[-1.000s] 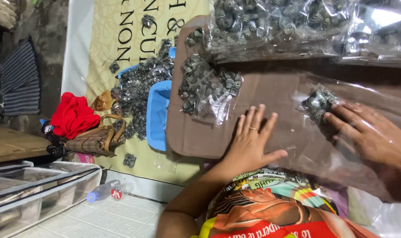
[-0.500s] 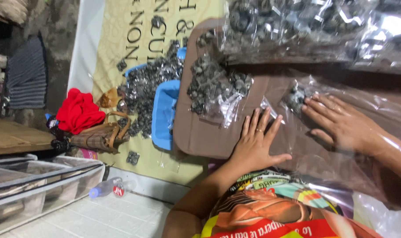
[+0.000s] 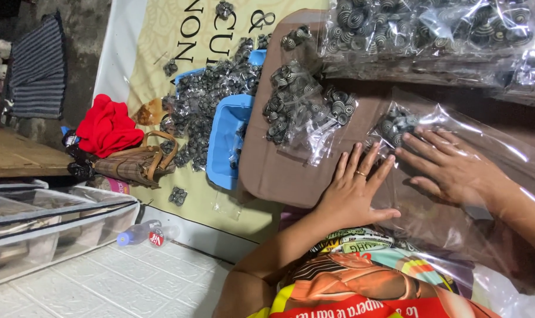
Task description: The person sorts small metal spring-like coils into small plastic bags by hand, placing the filled bags on a table.
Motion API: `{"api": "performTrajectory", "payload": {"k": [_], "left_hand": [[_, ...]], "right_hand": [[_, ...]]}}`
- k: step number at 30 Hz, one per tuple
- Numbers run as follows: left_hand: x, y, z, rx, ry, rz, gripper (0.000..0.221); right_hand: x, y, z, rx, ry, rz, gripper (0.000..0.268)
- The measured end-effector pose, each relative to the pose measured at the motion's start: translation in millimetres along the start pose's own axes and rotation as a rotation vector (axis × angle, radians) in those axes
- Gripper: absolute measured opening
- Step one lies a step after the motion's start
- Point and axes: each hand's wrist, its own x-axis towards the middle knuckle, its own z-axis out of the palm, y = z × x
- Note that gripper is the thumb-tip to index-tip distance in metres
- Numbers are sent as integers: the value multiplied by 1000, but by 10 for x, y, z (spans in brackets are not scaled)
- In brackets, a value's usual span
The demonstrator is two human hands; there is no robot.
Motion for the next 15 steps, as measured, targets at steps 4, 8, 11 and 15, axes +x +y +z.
{"api": "performTrajectory", "payload": {"k": [4,8,11,15], "left_hand": [[-3,-9,18,-14,-20,-6,108],[-7,-1,7,-47,33,-1,107],[27,30,-67,398,-66,0,126],[-14,-15,25,-52,34,7,104]], "right_hand": [[175,111,34,-102,-50,43,79],[229,30,-57,-63,3,41,72],[270,-8,-62,-54,-36,75,75],[386,99,8,-183,45,106,80]]}}
